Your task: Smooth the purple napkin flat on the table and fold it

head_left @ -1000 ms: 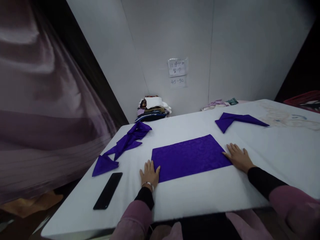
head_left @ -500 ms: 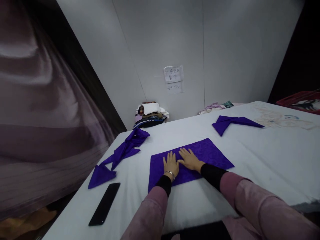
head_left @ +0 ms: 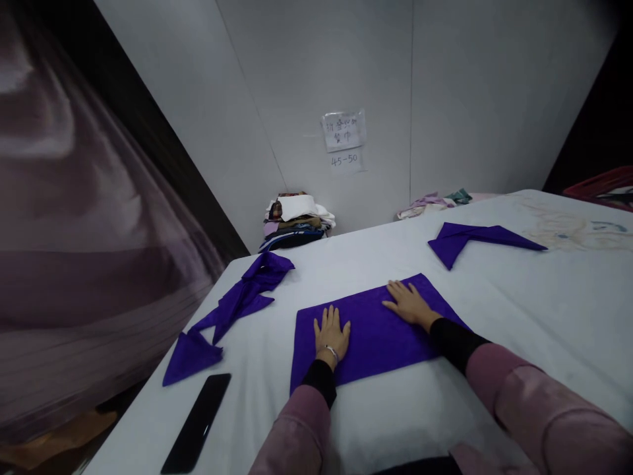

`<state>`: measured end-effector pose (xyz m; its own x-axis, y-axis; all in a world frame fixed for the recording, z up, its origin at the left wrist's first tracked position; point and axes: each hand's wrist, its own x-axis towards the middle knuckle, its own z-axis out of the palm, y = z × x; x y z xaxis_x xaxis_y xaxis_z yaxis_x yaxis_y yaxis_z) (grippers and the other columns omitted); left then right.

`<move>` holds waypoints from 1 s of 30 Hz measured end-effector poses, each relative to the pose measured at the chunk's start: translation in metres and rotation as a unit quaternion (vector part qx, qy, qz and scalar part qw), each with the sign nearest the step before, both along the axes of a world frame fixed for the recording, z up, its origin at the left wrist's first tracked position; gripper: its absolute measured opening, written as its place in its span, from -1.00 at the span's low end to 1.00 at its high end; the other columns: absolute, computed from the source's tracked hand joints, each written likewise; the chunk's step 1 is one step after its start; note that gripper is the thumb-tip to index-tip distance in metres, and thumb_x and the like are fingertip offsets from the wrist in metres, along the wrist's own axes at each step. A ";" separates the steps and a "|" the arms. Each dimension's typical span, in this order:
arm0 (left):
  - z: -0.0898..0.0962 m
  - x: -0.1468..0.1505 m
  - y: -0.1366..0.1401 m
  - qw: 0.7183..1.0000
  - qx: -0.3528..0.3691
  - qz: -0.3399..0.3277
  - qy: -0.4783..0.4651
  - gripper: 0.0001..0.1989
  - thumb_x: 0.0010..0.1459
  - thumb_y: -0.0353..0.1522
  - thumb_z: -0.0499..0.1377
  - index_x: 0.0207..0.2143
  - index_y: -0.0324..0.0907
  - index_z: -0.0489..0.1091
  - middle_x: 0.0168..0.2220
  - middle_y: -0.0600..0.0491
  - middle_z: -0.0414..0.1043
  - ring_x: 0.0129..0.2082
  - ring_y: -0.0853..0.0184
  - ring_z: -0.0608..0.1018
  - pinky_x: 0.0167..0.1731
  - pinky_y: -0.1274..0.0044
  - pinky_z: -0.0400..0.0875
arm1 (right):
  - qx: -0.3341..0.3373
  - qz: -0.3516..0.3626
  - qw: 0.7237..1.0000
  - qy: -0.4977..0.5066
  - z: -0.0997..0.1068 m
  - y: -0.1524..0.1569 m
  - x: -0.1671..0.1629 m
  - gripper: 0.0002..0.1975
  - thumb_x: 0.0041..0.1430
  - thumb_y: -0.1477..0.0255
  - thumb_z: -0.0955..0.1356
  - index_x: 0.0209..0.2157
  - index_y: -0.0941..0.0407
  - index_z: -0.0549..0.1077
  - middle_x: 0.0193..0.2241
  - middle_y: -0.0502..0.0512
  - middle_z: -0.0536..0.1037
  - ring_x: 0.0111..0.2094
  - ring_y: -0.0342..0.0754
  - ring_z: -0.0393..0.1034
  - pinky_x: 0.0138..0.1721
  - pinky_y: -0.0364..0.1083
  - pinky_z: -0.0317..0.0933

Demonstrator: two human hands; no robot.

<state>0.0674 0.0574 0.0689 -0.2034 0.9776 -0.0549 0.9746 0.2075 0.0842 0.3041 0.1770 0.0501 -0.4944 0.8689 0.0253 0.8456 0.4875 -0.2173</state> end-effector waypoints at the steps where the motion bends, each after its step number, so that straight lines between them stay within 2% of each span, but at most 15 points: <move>1: -0.001 0.000 0.000 1.000 0.001 -0.001 0.002 -0.37 0.26 -0.10 -0.28 0.28 -0.21 -0.03 0.33 0.01 -0.13 0.32 0.19 -0.10 0.25 0.17 -0.21 | 0.002 -0.030 0.999 -0.011 -0.001 0.007 0.016 -0.24 0.23 -0.02 -0.02 0.27 0.20 0.06 0.29 0.23 0.00 0.30 0.10 -0.21 0.23 0.19 -0.29; 4: -0.002 -0.001 -0.001 1.000 0.002 -0.004 0.004 -0.37 0.26 -0.11 -0.27 0.28 -0.22 -0.02 0.33 0.01 -0.13 0.32 0.19 -0.10 0.26 0.17 -0.21 | 0.009 -0.094 0.995 -0.036 -0.003 0.022 0.055 -0.25 0.24 0.00 -0.02 0.26 0.22 0.06 0.29 0.23 -0.01 0.30 0.10 -0.21 0.22 0.21 -0.27; 6: -0.001 -0.002 -0.001 1.000 -0.002 -0.002 0.003 -0.38 0.26 -0.12 -0.26 0.28 -0.22 -0.03 0.33 0.02 -0.13 0.32 0.20 -0.10 0.26 0.17 -0.21 | 0.014 -0.106 0.993 -0.039 -0.005 0.026 0.068 -0.25 0.24 0.00 -0.03 0.27 0.21 0.05 0.29 0.22 -0.01 0.30 0.10 -0.21 0.22 0.22 -0.26; 12: 0.012 0.010 0.011 0.999 -0.039 0.010 -0.027 -0.33 0.25 -0.06 -0.26 0.28 -0.25 -0.02 0.33 -0.05 -0.16 0.32 0.14 -0.10 0.24 0.12 -0.21 | 0.028 -0.105 0.994 -0.032 -0.010 0.025 0.068 -0.22 0.22 -0.03 -0.04 0.26 0.22 0.05 0.29 0.23 0.01 0.29 0.11 -0.19 0.21 0.23 -0.26; 17: 0.010 0.045 0.040 0.995 -0.002 -0.091 -0.034 -0.26 0.21 0.04 -0.28 0.29 -0.23 -0.04 0.34 -0.03 -0.21 0.33 0.16 -0.15 0.26 0.18 -0.27 | 0.034 -0.101 0.994 -0.033 -0.011 0.025 0.069 -0.22 0.22 -0.03 -0.05 0.26 0.21 0.06 0.29 0.22 0.02 0.29 0.12 -0.19 0.20 0.25 -0.25; 19: 0.004 0.047 0.049 0.994 -0.004 -0.106 -0.035 -0.24 0.20 0.06 -0.29 0.29 -0.23 -0.05 0.34 -0.03 -0.20 0.33 0.16 -0.15 0.26 0.20 -0.26 | 0.033 -0.102 0.994 -0.036 -0.012 0.025 0.071 -0.22 0.22 -0.02 -0.05 0.26 0.22 0.05 0.28 0.22 0.02 0.29 0.11 -0.19 0.20 0.24 -0.24; 21: -0.001 0.033 0.051 0.995 -0.009 -0.092 -0.033 -0.23 0.20 0.07 -0.30 0.29 -0.23 -0.06 0.34 -0.02 -0.19 0.33 0.17 -0.13 0.26 0.20 -0.23 | 0.032 -0.102 0.994 -0.039 -0.012 0.025 0.071 -0.23 0.23 -0.01 -0.05 0.27 0.22 0.05 0.28 0.22 0.02 0.29 0.11 -0.19 0.21 0.24 -0.24; 23: -0.004 0.004 0.046 0.998 -0.011 -0.054 -0.022 -0.23 0.20 0.07 -0.29 0.29 -0.22 -0.07 0.34 -0.01 -0.18 0.33 0.18 -0.12 0.26 0.20 -0.20 | 0.034 -0.102 0.993 -0.044 -0.012 0.025 0.071 -0.24 0.23 -0.01 -0.05 0.27 0.22 0.05 0.29 0.22 0.01 0.29 0.10 -0.20 0.21 0.24 -0.24; 27: -0.001 -0.068 0.023 0.997 -0.015 0.082 0.000 -0.27 0.22 0.03 -0.27 0.29 -0.21 -0.05 0.34 -0.04 -0.19 0.32 0.15 -0.11 0.24 0.15 -0.19 | 0.034 -0.107 0.993 -0.045 -0.015 0.025 0.071 -0.25 0.23 0.00 -0.04 0.27 0.21 0.04 0.29 0.20 0.01 0.29 0.10 -0.20 0.21 0.23 -0.24; 30: 0.001 -0.102 0.007 0.989 -0.022 0.144 0.005 -0.29 0.23 0.01 -0.28 0.29 -0.21 -0.08 0.34 -0.03 -0.23 0.33 0.16 -0.14 0.23 0.12 -0.19 | 0.032 -0.104 0.993 -0.042 -0.016 0.027 0.074 -0.25 0.23 -0.01 -0.03 0.27 0.20 0.04 0.29 0.21 0.01 0.29 0.11 -0.20 0.21 0.24 -0.23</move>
<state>-0.0349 0.0645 0.0697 -0.4734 0.8759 -0.0933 0.8756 0.4795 0.0589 0.3782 0.2041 0.0340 -0.3066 0.9506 0.0492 0.9435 0.3104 -0.1161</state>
